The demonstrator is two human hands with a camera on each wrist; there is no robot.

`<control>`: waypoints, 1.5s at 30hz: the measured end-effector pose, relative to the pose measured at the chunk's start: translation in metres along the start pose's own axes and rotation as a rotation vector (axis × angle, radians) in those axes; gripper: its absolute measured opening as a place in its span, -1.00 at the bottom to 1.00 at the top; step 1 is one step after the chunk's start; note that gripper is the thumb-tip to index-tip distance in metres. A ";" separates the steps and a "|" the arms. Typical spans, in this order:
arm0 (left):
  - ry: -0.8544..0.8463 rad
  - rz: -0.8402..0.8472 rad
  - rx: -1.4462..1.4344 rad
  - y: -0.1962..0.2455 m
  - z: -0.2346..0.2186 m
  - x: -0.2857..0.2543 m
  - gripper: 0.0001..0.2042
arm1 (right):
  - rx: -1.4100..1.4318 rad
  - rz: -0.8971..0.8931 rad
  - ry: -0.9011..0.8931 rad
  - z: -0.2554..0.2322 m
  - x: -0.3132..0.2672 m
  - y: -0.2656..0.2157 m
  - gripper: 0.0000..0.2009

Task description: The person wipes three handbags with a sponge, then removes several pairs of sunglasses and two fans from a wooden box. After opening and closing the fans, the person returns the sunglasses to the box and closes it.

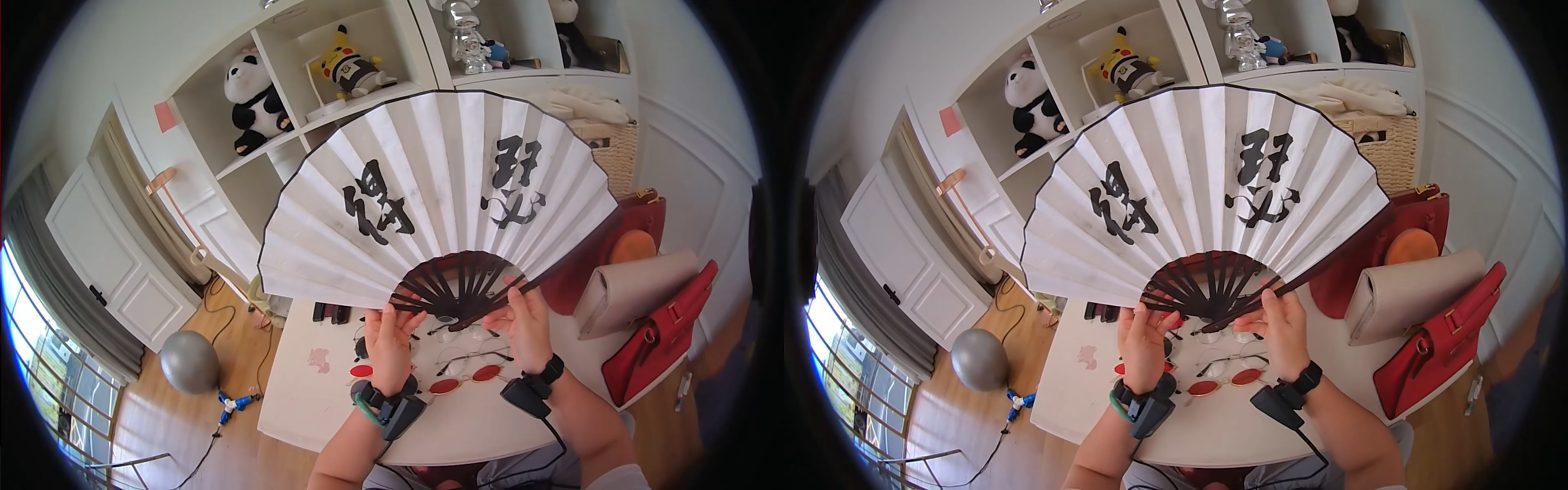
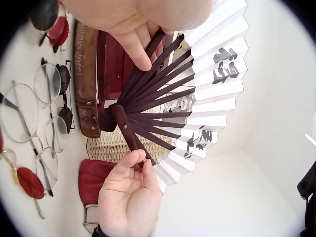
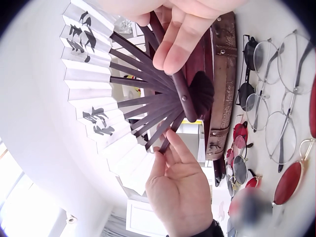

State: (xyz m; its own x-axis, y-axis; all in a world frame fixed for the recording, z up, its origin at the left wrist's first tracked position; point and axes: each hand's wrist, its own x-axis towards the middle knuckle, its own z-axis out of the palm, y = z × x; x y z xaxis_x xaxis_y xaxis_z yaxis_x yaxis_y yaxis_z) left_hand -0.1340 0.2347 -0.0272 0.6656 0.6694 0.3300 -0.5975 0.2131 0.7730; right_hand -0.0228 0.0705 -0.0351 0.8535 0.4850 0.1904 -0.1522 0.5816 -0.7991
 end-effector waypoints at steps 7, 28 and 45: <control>-0.054 0.042 0.154 -0.003 -0.001 0.002 -0.75 | -0.110 -0.064 -0.025 0.001 0.002 -0.005 -0.75; -0.355 -0.320 0.062 0.001 0.006 -0.012 -0.57 | -0.275 0.355 -0.694 0.012 -0.017 -0.020 -0.60; -0.427 -0.549 0.119 0.003 0.006 -0.013 -0.56 | -0.333 0.393 -0.740 0.011 -0.022 -0.004 -0.60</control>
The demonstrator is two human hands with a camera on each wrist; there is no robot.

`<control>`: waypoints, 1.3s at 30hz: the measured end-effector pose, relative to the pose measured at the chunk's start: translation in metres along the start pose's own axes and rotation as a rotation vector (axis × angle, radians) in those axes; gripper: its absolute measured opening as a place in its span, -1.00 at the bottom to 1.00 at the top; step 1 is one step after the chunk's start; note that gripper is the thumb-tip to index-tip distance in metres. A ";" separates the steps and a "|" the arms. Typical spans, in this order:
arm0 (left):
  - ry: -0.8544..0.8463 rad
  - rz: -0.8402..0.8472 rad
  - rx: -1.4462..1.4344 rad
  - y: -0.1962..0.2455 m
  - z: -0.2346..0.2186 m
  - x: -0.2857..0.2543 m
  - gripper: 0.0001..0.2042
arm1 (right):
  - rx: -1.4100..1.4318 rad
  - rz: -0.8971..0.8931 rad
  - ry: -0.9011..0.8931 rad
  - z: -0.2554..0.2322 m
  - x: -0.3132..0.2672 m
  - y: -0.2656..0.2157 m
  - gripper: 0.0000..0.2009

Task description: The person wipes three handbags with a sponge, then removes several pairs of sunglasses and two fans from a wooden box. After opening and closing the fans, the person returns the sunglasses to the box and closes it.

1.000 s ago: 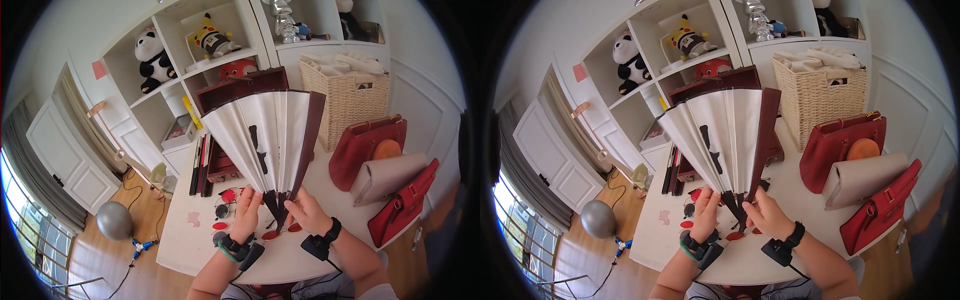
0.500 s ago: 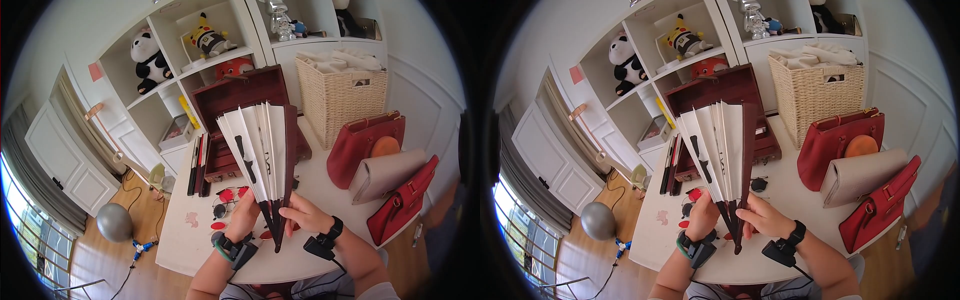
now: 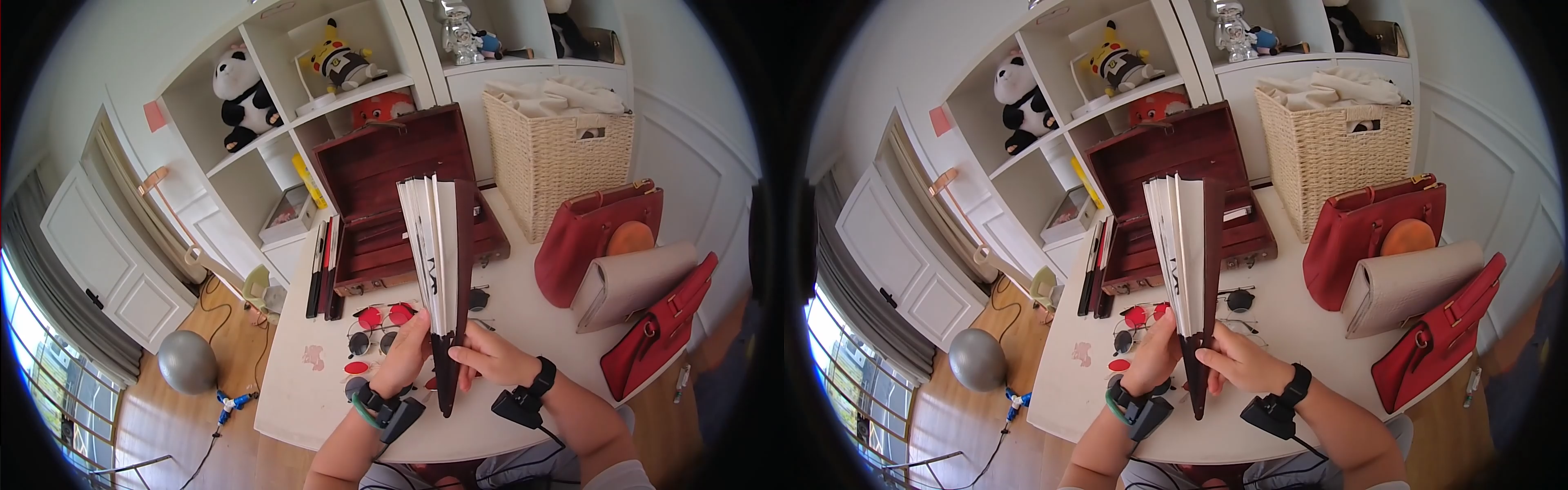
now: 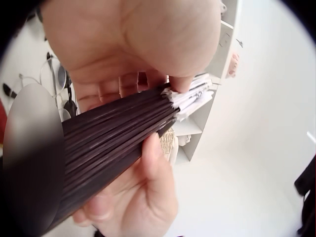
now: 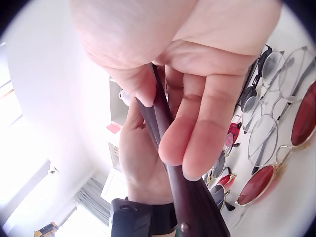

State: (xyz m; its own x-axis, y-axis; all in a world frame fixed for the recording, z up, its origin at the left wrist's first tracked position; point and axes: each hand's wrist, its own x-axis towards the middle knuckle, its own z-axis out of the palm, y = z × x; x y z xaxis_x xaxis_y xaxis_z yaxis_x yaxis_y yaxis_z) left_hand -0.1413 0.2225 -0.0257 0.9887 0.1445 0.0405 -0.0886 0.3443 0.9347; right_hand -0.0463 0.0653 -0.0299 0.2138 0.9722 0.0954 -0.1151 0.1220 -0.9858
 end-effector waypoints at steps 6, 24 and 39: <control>0.112 0.172 0.317 -0.010 0.003 -0.001 -0.55 | -0.080 -0.035 0.069 0.006 0.001 -0.003 -0.49; 0.349 0.306 0.345 -0.007 0.012 0.001 -0.66 | -0.207 -0.171 0.241 0.008 0.003 0.008 -0.43; 0.350 0.332 0.461 -0.011 0.009 0.001 -0.72 | -0.353 -0.310 0.206 0.009 0.002 0.014 -0.41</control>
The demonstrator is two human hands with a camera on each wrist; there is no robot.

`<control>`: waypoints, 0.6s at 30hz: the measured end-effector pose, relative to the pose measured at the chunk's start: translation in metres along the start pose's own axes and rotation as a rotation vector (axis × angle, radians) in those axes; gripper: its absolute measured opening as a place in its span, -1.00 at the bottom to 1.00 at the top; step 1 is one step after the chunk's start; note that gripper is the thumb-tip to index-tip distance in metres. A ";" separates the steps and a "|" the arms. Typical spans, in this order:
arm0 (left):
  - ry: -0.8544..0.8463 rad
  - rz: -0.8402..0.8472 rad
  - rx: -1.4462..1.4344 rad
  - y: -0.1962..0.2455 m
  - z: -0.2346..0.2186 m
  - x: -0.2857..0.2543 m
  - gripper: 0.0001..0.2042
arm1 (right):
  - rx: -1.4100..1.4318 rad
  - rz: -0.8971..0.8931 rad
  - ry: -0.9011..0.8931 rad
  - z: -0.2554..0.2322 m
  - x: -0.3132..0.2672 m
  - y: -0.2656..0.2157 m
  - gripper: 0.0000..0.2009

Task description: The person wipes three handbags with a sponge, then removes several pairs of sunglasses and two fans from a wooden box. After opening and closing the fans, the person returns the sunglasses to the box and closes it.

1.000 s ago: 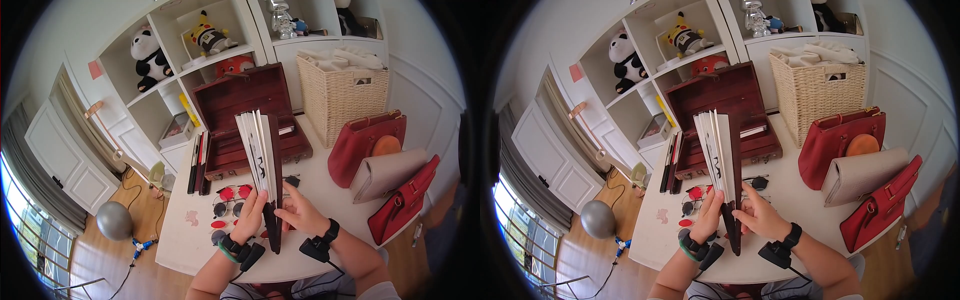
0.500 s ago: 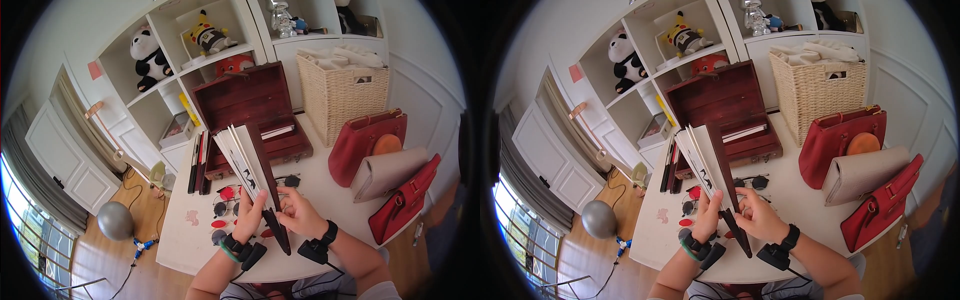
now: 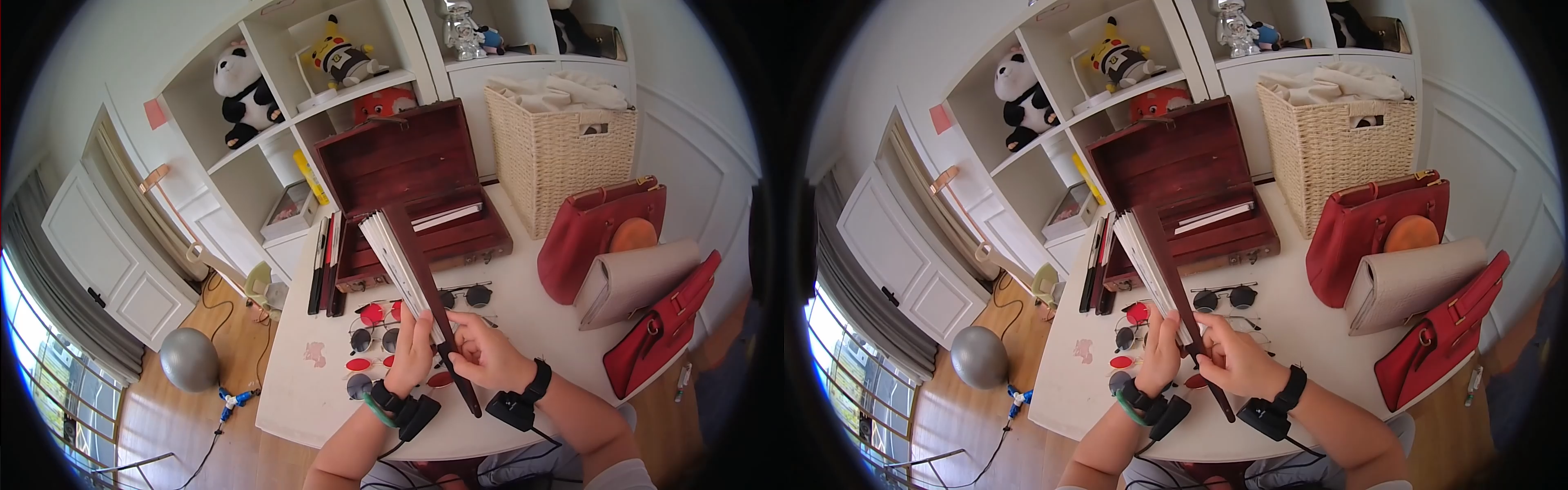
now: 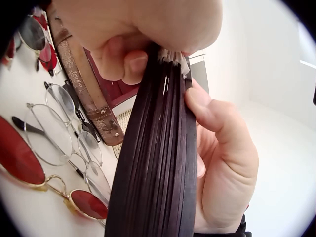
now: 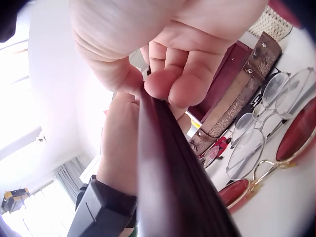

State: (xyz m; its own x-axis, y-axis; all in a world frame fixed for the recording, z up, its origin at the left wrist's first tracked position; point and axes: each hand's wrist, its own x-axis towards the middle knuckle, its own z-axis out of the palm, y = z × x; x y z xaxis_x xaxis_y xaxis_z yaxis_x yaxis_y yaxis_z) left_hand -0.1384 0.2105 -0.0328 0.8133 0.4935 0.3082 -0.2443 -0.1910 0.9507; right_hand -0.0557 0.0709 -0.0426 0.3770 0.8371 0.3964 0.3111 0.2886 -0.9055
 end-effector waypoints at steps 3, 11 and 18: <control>-0.024 -0.090 -0.060 -0.002 -0.002 0.000 -0.71 | -0.037 -0.005 -0.027 -0.003 0.001 0.001 -0.40; -0.199 -0.110 -0.110 -0.006 -0.008 0.002 -0.60 | -0.128 0.000 -0.020 -0.002 0.000 0.000 -0.39; -0.579 -0.068 -0.091 0.001 0.008 -0.004 -0.35 | 0.230 0.011 0.264 -0.008 0.007 0.001 -0.43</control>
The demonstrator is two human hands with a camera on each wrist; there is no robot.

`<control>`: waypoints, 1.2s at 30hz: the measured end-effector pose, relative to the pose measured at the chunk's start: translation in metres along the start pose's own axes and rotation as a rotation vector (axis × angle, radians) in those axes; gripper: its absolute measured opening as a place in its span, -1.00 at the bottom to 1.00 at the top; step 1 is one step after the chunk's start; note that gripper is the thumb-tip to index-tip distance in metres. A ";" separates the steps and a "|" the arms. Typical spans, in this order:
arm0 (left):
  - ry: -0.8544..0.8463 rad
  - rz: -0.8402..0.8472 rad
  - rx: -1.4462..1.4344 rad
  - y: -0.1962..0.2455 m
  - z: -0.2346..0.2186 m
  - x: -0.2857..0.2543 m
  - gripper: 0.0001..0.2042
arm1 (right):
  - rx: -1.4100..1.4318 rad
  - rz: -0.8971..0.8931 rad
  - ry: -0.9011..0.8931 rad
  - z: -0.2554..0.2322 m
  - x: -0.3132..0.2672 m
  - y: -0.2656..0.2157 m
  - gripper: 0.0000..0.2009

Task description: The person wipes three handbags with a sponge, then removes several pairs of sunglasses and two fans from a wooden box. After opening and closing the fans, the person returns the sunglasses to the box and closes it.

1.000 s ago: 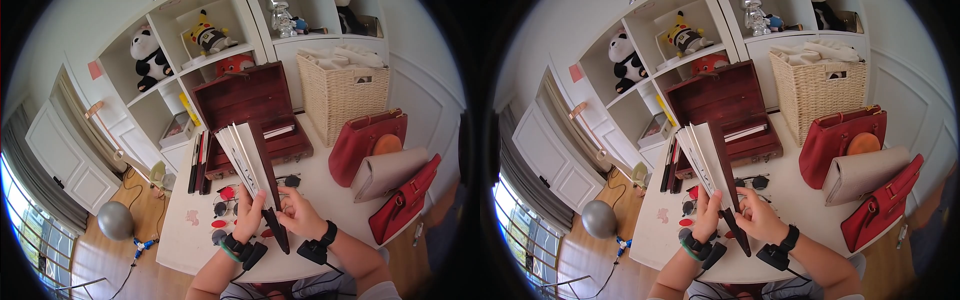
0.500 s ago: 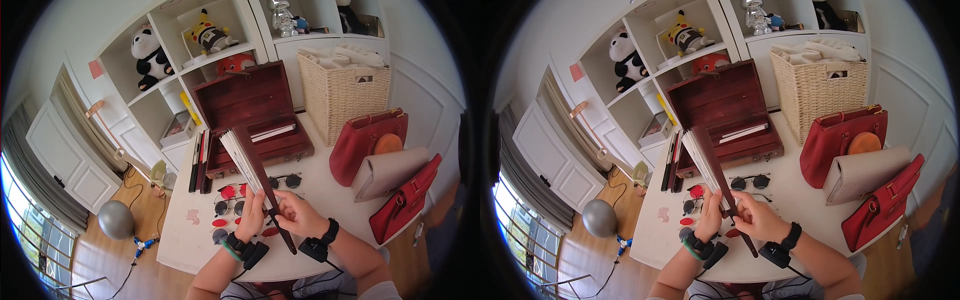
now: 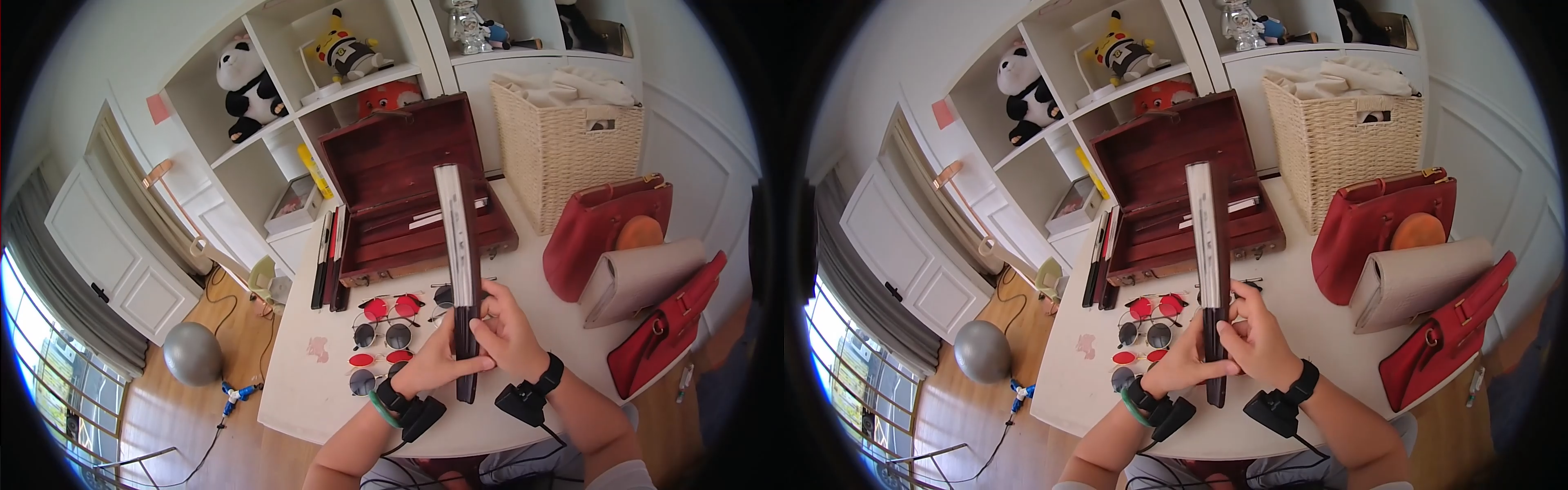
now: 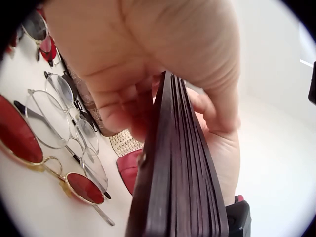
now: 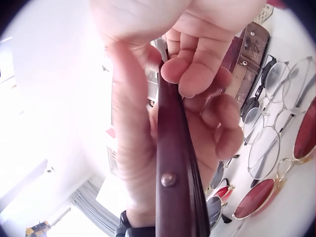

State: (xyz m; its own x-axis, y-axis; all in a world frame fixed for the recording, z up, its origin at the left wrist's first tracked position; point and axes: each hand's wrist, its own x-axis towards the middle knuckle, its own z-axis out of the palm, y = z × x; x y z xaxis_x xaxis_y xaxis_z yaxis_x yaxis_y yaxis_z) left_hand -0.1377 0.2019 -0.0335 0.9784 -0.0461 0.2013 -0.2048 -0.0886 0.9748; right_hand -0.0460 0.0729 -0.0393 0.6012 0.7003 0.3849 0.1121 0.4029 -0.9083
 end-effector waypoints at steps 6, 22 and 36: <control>0.168 -0.080 0.157 -0.003 -0.005 0.000 -0.50 | -0.027 -0.069 0.053 -0.007 0.006 0.010 -0.44; 0.940 0.023 1.055 -0.037 -0.274 -0.043 -0.55 | -0.188 -0.007 -0.026 -0.008 0.004 -0.001 -0.53; 0.897 -0.567 1.007 -0.090 -0.314 -0.025 -0.44 | -0.248 0.044 -0.051 -0.015 0.006 0.004 -0.57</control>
State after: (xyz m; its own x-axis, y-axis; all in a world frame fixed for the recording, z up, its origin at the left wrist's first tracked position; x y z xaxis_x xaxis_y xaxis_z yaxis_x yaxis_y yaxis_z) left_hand -0.1350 0.5235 -0.0962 0.5437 0.8196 0.1804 0.6419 -0.5446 0.5398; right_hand -0.0300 0.0699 -0.0436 0.5696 0.7456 0.3459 0.2810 0.2188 -0.9344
